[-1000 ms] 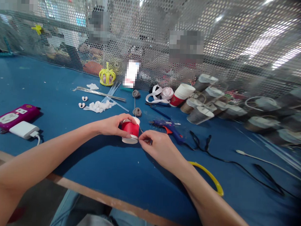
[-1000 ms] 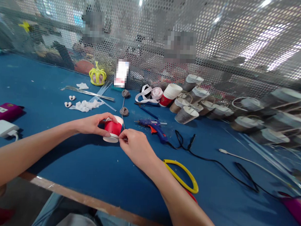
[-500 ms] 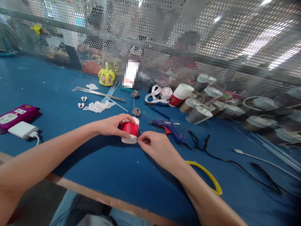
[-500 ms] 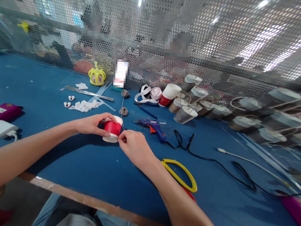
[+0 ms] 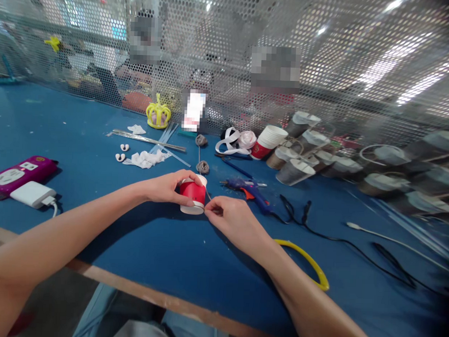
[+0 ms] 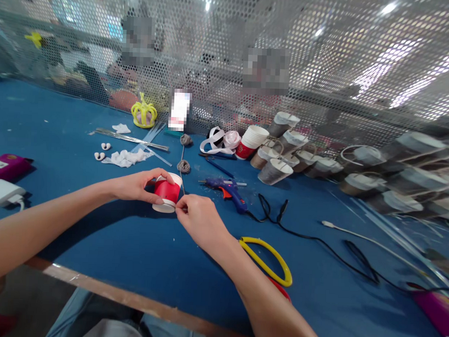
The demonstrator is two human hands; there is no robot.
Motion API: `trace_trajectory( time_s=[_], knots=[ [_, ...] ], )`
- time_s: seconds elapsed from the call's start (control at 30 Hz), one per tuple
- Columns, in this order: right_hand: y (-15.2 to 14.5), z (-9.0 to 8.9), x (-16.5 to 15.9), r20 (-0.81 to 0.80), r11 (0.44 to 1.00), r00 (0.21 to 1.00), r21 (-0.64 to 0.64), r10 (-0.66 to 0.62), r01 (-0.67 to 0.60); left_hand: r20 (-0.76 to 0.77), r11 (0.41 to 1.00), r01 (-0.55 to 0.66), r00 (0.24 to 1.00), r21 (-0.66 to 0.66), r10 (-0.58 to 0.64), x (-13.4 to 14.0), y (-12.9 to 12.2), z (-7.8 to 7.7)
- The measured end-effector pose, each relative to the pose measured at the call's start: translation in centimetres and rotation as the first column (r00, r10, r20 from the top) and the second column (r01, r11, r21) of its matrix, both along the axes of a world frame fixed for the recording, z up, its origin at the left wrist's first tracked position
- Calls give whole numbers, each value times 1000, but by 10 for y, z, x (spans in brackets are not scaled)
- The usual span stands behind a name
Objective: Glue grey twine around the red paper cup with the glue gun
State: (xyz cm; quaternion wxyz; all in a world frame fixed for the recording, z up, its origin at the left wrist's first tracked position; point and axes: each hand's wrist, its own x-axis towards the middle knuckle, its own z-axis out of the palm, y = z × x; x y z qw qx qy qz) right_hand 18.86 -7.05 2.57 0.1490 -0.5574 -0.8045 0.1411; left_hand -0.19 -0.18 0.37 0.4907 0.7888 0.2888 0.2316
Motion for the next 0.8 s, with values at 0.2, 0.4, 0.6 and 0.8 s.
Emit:
trace_trajectory(
  time_s=[0.2, 0.4, 0.6, 0.8],
  knots=[
    [0, 1, 0, -10, 1000, 1000, -24, -8, 8, -17, 1000, -3, 1000, -5, 3, 0, 0, 1],
    [2, 2, 2, 71, 998, 997, -62, -12, 17, 0, 1000, -13, 1000, -14, 13, 0, 1, 0],
    [2, 10, 12, 41, 991, 991, 46, -126, 124, 81, 995, -4, 997, -104, 13, 2, 0, -2],
    [-8, 20, 3, -196, 861, 965, -506, -176, 54, -31, 991, -125, 992, 49, 126, 5, -6, 5]
  ],
)
